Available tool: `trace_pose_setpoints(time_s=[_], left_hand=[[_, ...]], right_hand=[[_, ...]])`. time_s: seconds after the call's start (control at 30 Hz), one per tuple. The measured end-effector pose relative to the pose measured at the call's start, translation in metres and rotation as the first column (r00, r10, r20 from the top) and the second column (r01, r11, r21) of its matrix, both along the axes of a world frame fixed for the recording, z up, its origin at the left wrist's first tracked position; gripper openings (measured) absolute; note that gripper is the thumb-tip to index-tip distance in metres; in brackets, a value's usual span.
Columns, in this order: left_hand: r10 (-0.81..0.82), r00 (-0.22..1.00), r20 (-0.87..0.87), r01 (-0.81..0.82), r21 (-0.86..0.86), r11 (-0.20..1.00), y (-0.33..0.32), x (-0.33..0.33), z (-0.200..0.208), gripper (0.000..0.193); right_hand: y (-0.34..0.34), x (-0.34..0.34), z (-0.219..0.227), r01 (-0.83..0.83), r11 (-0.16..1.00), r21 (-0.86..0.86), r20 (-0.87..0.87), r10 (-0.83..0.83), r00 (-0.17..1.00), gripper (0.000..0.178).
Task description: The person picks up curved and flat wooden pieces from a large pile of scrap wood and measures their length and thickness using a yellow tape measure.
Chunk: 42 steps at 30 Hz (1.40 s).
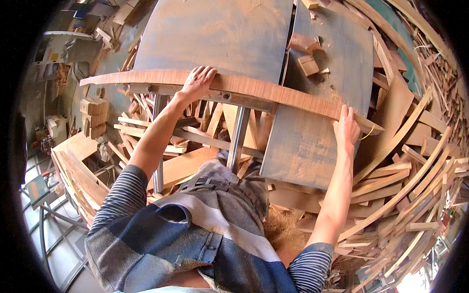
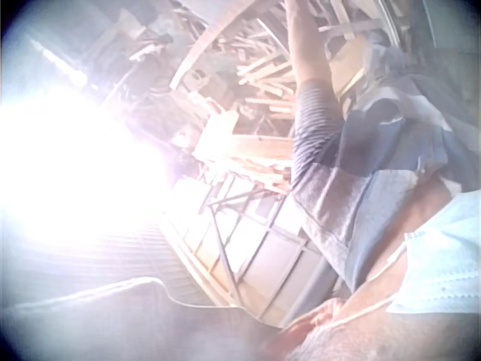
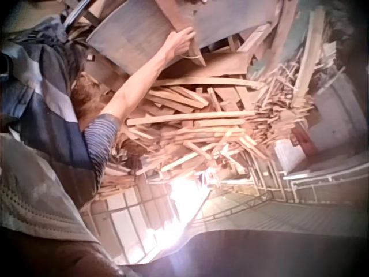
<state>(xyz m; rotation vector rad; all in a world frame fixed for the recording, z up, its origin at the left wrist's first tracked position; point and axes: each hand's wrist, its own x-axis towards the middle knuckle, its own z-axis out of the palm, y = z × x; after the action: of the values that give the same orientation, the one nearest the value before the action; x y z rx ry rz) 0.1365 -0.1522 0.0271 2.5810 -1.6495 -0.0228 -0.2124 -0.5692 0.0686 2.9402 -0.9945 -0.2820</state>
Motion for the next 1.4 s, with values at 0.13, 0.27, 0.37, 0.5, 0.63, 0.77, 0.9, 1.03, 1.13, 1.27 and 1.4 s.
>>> trace_pose_setpoints(time_s=[0.13, 0.27, 0.37, 0.5, 0.63, 0.77, 0.9, 1.03, 1.13, 1.27, 1.4], left_hand=[[0.005, 0.999, -0.054, -0.004, 0.013, 1.0, -0.014, 0.019, 0.001, 0.074], [0.029, 0.998, -0.061, -0.029, 0.006, 1.0, -0.025, 0.032, 0.0, 0.075], [0.072, 0.994, -0.082, -0.068, 0.045, 0.997, -0.039, 0.042, 0.005, 0.077], [0.093, 0.992, -0.085, -0.09, 0.038, 0.995, -0.061, 0.065, 0.008, 0.075], [0.084, 0.995, -0.06, -0.083, 0.024, 0.996, -0.072, 0.084, 0.001, 0.073], [0.081, 0.994, -0.078, -0.081, -0.001, 0.997, -0.064, 0.076, -0.007, 0.073], [0.057, 0.995, -0.08, -0.058, -0.009, 0.998, -0.041, 0.041, 0.006, 0.075], [0.04, 0.999, -0.032, -0.041, -0.027, 0.999, -0.011, 0.004, 0.004, 0.071], [0.04, 0.996, -0.085, -0.047, -0.075, 0.996, 0.014, -0.022, 0.004, 0.064], [0.114, 0.987, -0.111, -0.098, 0.143, 0.985, 0.035, -0.061, 0.014, 0.047], [0.1, 0.984, -0.148, -0.105, -0.022, 0.994, 0.065, -0.089, 0.007, 0.007]], right_hand=[[-0.015, 0.013, -0.004, -0.055, 0.997, -0.046, 0.013, 0.056, 0.998, 0.065], [-0.023, 0.033, -0.001, -0.056, 0.996, -0.072, 0.005, 0.057, 0.998, 0.061], [-0.03, 0.046, 0.0, -0.044, 0.996, -0.071, 0.04, 0.047, 0.998, 0.056], [-0.037, 0.054, -0.003, -0.008, 0.995, -0.095, 0.057, 0.014, 0.998, 0.055], [-0.028, 0.045, -0.004, 0.037, 0.997, -0.069, 0.018, -0.036, 0.999, 0.056], [-0.003, 0.0, -0.006, 0.081, 0.996, -0.033, -0.025, -0.082, 0.996, 0.057], [0.025, -0.056, 0.001, 0.184, 0.983, -0.024, 0.009, -0.184, 0.983, 0.058], [0.044, -0.085, 0.012, 0.346, 0.938, -0.024, -0.06, -0.347, 0.936, 0.062], [0.068, -0.105, 0.005, 0.357, 0.93, -0.087, 0.155, -0.341, 0.927, 0.067], [0.115, -0.124, -0.018, 0.365, 0.819, 0.443, 0.357, -0.534, 0.766, 0.058], [0.218, -0.09, -0.033, 0.159, 0.212, 0.964, 0.086, -0.818, 0.569, 0.043]])
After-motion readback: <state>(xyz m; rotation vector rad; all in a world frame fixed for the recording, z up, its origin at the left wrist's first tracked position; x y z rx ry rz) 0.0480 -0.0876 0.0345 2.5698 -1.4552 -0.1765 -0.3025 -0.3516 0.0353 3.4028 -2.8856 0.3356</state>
